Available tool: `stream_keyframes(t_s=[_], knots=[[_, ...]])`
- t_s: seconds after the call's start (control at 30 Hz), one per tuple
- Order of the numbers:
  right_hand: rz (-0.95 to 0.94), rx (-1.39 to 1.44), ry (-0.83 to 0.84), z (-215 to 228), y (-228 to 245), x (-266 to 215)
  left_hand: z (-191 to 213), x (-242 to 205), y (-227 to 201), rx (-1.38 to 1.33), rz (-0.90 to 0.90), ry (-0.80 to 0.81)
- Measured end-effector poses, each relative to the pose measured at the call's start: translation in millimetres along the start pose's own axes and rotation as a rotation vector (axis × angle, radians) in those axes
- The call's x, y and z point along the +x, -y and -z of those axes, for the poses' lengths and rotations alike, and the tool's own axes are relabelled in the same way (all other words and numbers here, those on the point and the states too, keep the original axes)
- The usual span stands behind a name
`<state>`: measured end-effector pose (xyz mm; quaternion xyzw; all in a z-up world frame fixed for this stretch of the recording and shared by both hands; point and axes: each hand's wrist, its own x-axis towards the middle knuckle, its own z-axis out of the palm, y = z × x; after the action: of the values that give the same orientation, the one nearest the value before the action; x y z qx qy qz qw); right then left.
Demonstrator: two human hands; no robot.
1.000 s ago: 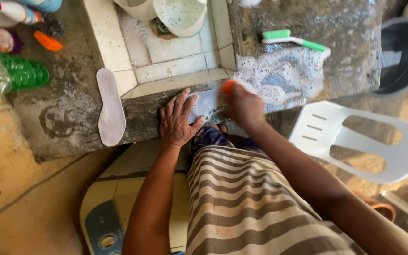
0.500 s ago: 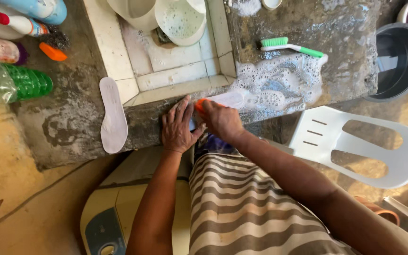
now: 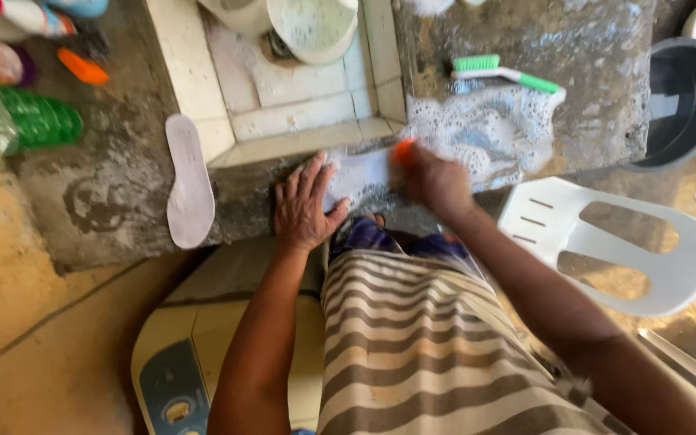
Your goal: The person scrubs shoe insoles with a brush and cleaning liquid at a concrete counter, applying detergent from various bottles and rinsing the items.
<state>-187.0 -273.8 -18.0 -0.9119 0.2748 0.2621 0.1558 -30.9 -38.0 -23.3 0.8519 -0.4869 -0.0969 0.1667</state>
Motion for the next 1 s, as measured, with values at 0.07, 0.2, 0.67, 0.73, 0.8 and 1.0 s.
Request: stream_keyframes(t_s=[0.07,0.2,0.67,0.73,0.8,1.0], knots=[[-0.171,0.097,-0.024,-2,0,-1,-2,-4,-2,-0.047,0.009,0.005],[0.157,-0.151,-0.408,-34,58,2,1,2,-2,0.009,0.043,0.040],[0.304,0.203,-0.416,-23,73,-7,7,3,-3,-0.007,0.020,0.019],[0.153,0.218,-0.267,-8,22,-15,4,-2,-4,-0.028,0.018,0.019],[-0.201,0.106,0.045,5,-11,-12,0,0,3,-0.042,0.023,0.010],[0.176,-0.021,-0.128,-30,69,-3,5,3,-5,0.041,0.036,0.049]])
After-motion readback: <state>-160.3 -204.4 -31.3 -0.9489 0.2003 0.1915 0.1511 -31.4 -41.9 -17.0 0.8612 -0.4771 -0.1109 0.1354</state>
